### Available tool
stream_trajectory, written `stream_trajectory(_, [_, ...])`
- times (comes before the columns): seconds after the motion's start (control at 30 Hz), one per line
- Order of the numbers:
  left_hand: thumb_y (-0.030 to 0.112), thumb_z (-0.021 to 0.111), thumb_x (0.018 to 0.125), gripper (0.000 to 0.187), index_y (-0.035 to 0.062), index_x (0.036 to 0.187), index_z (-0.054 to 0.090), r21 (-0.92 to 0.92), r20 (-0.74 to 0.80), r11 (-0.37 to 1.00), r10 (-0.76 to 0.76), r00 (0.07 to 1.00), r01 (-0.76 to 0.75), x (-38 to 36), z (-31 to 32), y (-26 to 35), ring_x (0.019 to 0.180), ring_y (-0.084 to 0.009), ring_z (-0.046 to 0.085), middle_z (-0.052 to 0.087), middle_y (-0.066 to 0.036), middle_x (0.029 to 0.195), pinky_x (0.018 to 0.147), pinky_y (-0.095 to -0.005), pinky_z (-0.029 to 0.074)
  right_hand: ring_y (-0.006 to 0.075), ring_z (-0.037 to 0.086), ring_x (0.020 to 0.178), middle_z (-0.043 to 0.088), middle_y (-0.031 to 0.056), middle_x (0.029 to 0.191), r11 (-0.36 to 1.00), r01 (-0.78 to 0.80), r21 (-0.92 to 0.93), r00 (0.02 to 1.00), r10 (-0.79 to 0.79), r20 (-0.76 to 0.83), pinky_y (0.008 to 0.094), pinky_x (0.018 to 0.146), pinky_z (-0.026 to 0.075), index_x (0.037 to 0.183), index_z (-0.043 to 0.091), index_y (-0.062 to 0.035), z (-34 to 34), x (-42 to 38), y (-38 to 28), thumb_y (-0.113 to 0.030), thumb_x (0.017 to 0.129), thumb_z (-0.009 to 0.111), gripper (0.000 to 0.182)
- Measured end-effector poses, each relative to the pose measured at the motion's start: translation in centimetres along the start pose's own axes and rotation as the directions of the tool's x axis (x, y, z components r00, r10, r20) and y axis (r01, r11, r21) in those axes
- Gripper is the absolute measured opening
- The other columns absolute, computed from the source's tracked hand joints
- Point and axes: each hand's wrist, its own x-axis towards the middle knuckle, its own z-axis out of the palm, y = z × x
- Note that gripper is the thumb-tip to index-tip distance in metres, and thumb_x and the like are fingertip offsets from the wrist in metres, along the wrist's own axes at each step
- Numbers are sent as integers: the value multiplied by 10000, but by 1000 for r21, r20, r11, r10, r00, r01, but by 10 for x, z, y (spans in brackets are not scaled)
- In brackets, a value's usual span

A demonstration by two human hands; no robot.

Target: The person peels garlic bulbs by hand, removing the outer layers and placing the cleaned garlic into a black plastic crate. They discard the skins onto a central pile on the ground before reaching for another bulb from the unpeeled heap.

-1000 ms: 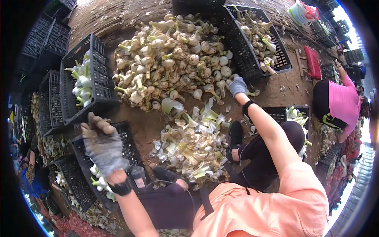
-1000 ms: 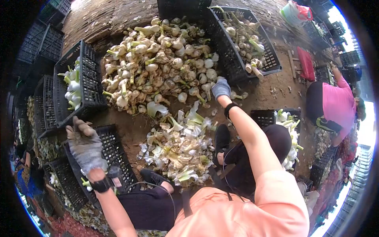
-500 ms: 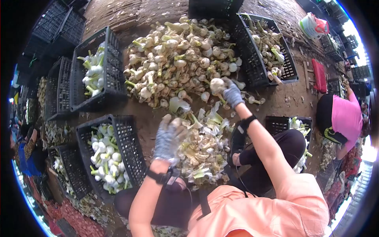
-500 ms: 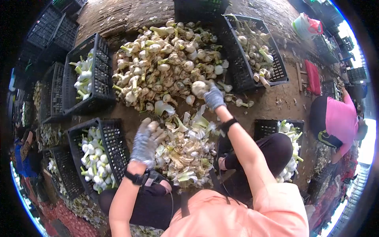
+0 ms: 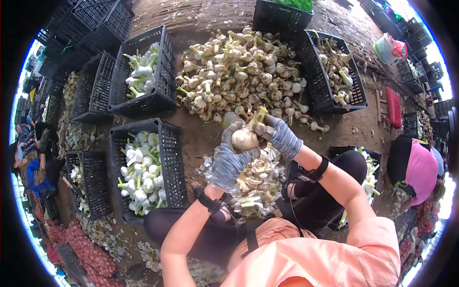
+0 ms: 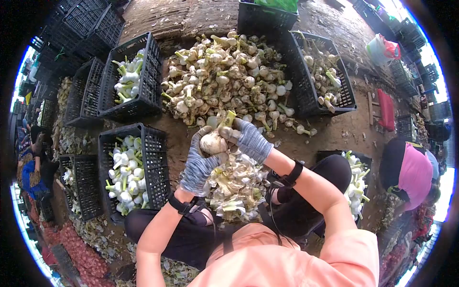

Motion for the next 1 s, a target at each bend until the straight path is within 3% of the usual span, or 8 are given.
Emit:
stream_trajectory(0.1, [77,779,645,752,74,1263,349,78,34,995,56,998,-58,-4,2,3,1031,-175,507,470,-79,1166,878,-293,461,59,553,637,585,-3,797,999,47,3,999,-47,-4,197,519,454,1048,560,-20,7,-3,-8,-307,826,639,372])
stream_trajectory(0.27, [118,796,636,765,70,1259,355,15,44,997,71,997,-71,-5,1,5,1032,-175,508,467,-87,1172,882,-300,463,80,542,808,617,48,918,999,43,-26,996,-41,75,246,710,482,1062,551,19,0,-7,-13,-190,844,624,311])
stream_trajectory(0.37, [186,805,634,780,70,1264,359,-203,75,979,-20,997,35,-8,-1,20,1026,-180,517,472,-94,1170,875,-303,469,80,547,825,620,52,925,994,81,-71,992,-73,107,251,723,493,1072,548,26,-2,-10,-21,-176,839,624,317])
stream_trajectory(0.53, [410,734,687,748,80,1260,385,-478,140,851,-173,975,220,-8,-1,36,918,-195,582,532,-87,1095,722,-298,532,138,631,661,634,94,841,985,-59,163,990,36,139,250,567,546,1033,555,32,-7,-8,-21,-79,799,618,267])
stream_trajectory(0.7, [555,526,812,565,99,1146,505,-635,95,655,-459,883,409,-3,-15,36,611,-87,591,608,-33,886,430,-165,455,143,628,680,640,98,820,993,-93,-74,981,104,163,263,582,537,1009,562,15,-2,-5,-9,-67,761,632,271])
stream_trajectory(0.8, [560,478,837,530,113,1117,538,-630,-19,680,-496,868,375,4,-17,33,557,-51,567,619,-25,859,415,-142,438,255,620,773,626,125,846,555,510,-657,825,-532,190,322,663,496,934,607,0,5,-6,1,-33,686,651,254])
stream_trajectory(0.9, [465,524,855,477,111,1174,504,-683,109,652,-354,929,329,5,-19,42,707,-75,593,595,-67,1008,523,-166,488,299,606,757,606,139,845,583,477,-658,858,-472,203,331,657,495,891,623,-1,17,-15,-9,-25,675,643,218])
stream_trajectory(1.0, [196,660,792,462,88,1198,470,-559,51,817,-139,989,144,1,-12,44,920,-142,561,533,-69,1123,705,-205,487,293,591,800,577,146,910,447,590,-672,733,-646,213,329,712,485,925,616,-13,17,-11,-7,-26,682,634,244])
